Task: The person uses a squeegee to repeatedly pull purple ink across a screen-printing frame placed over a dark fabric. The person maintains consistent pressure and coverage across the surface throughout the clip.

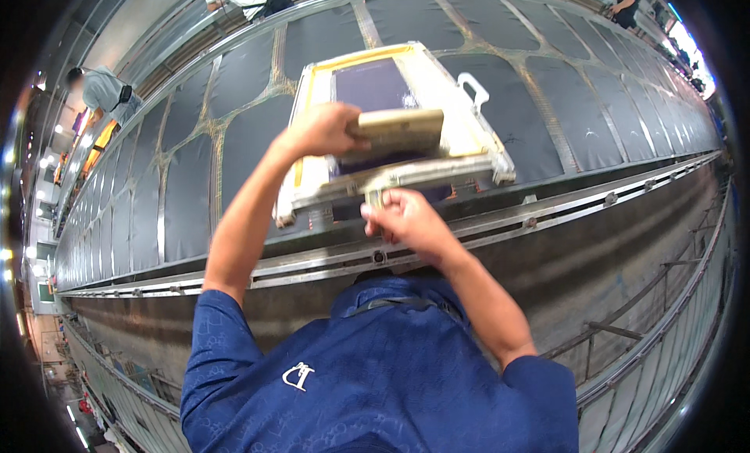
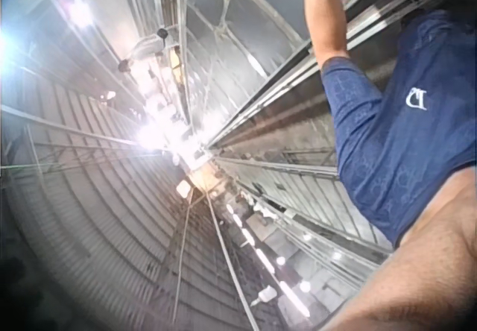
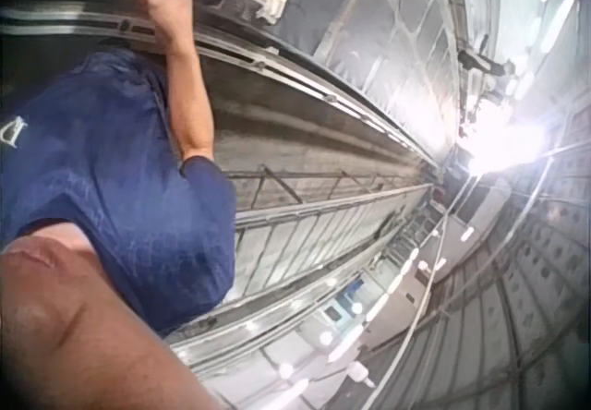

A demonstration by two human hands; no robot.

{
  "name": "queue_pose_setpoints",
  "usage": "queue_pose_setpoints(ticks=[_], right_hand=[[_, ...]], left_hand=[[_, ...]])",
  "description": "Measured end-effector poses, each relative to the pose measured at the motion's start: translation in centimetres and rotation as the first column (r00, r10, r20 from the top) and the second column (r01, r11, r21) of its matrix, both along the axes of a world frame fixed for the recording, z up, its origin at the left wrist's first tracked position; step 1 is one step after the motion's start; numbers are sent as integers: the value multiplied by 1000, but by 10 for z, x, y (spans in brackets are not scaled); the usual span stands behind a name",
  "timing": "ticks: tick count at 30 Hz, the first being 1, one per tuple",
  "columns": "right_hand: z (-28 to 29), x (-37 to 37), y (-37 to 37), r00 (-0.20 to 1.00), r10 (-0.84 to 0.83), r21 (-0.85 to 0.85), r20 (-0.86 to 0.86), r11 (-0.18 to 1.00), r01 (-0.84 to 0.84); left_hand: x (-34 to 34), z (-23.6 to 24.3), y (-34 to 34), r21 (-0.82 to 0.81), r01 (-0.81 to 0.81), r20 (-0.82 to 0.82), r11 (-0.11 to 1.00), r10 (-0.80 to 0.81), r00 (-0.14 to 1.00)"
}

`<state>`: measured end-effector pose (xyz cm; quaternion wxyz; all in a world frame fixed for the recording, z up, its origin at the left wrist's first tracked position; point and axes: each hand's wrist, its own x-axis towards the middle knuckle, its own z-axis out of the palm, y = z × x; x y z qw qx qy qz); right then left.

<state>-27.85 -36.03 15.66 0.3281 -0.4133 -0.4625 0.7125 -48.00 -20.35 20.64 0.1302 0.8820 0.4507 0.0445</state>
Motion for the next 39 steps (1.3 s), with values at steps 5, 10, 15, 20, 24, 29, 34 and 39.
queue_pose_setpoints(ticks=[5,10,15,20,24,29,34,39], right_hand=[[68,-16,43,987,68,59,-147,996,-60],[128,-22,83,970,-36,40,-241,998,47],[161,-22,139,876,234,15,-421,968,-251],[180,-17,172,791,304,63,-531,945,-321],[199,-21,154,817,249,176,-520,967,-183],[209,-14,146,885,195,132,-423,979,-153],[181,-21,118,879,188,17,-438,980,-201],[74,1,29,966,-67,-250,-252,968,2]], left_hand=[[-18,63,53,-17,10,-93,1000,-11,996],[-11,111,92,90,-92,-226,992,111,968],[-32,147,126,162,-83,-280,983,126,952],[-22,165,128,156,-67,-324,986,115,939],[-23,172,131,142,-52,-363,989,101,926],[-15,183,128,114,-7,-379,993,50,924],[-22,189,79,13,78,-406,997,-67,911],[2,74,38,-77,175,-125,982,-183,975]])
